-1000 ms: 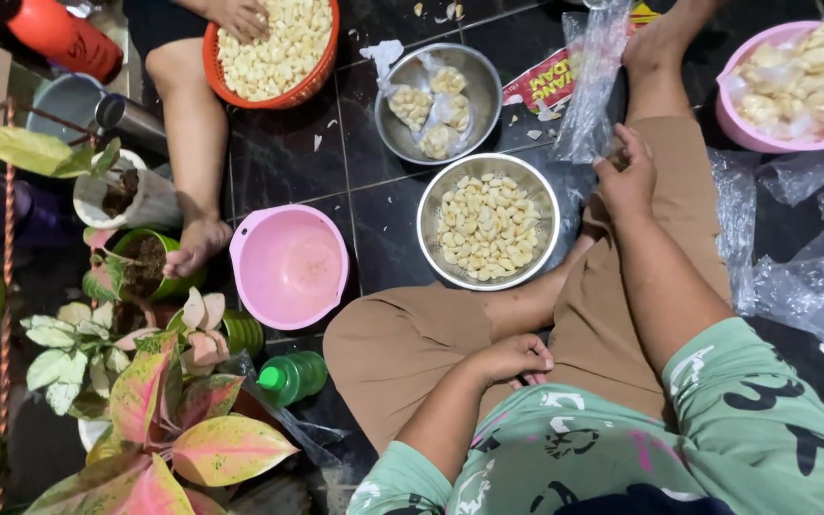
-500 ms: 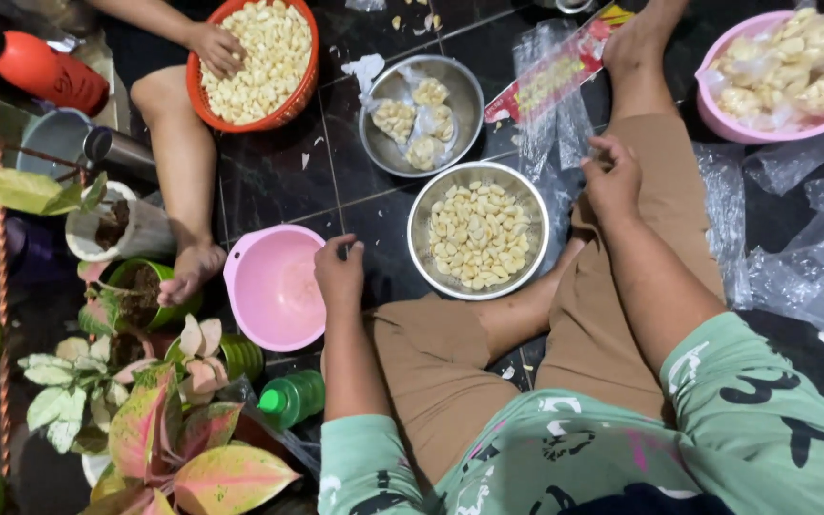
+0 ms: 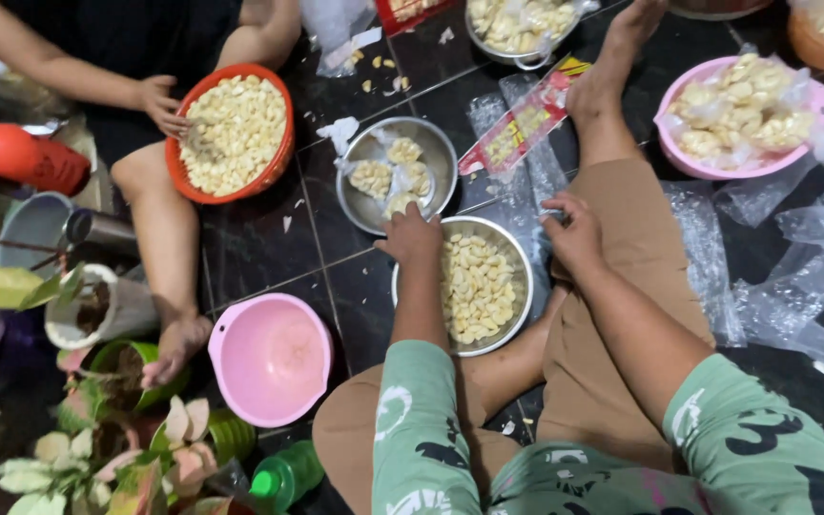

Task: A person sitting on the floor is manually bagging peeled garlic cloves from a bowl into small plastic bags.

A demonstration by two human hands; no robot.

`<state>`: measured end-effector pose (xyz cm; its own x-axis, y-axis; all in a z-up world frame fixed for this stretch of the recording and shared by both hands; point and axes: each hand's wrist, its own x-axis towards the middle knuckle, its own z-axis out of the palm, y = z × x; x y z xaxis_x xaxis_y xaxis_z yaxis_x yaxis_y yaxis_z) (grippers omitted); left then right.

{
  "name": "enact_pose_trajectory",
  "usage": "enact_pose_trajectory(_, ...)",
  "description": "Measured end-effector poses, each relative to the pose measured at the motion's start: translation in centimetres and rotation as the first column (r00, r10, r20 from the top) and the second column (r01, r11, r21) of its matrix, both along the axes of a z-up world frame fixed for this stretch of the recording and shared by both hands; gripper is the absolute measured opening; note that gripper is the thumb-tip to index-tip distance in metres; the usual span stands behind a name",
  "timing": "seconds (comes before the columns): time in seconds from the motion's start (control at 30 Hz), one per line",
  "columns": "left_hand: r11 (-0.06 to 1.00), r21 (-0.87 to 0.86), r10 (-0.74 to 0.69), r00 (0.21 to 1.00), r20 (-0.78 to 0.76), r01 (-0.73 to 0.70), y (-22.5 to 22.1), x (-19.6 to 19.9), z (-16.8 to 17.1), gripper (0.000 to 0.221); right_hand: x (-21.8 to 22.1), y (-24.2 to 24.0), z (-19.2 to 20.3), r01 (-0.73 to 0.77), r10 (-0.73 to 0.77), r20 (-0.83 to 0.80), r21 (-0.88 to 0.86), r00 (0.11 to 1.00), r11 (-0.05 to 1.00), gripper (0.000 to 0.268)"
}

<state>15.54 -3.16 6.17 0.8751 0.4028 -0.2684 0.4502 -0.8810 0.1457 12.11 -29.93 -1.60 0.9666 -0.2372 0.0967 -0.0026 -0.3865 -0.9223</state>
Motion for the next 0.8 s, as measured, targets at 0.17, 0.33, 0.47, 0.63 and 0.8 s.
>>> enact_pose_trajectory(0.17, 0.994, -0.012, 0.109, 0.98, 0.167, -0.109, 1.0, 3.4, -3.9, 0.024, 0.5, 0.1, 1.3, 0.004, -0.003, -0.023, 0.019, 1.0, 1.0, 0.026)
enact_pose_trajectory(0.33, 0.934, -0.315, 0.296, 0.859, 0.417, -0.169, 3.1, 1.1, 1.2, 0.016, 0.0, 0.5, 1.6, -0.001, 0.003, -0.045, 0.066, 0.999, 0.998, 0.025)
enact_pose_trajectory(0.47, 0.713, -0.67, 0.322, 0.752, 0.575, 0.207, 1.8, -4.7, 7.7, 0.012, -0.7, 1.0, 2.0, -0.022, 0.029, -0.052, 0.127, 0.998, 0.992, 0.025)
enact_pose_trajectory(0.63, 0.594, -0.732, 0.174, 0.836, 0.521, 0.333, -0.2, -14.7, 8.8, 0.014, -5.5, 3.0, 5.1, -0.27, 0.257, 0.127, 0.103, 0.958, 0.957, 0.049)
enact_pose_trajectory(0.8, 0.19, -0.982, 0.397, 0.913, 0.092, 0.016, -3.1, -21.8, -1.7, 0.022, -10.8, 6.7, 4.5, -0.725, 0.796, 0.029, -0.394, 0.604, 0.564, 0.048)
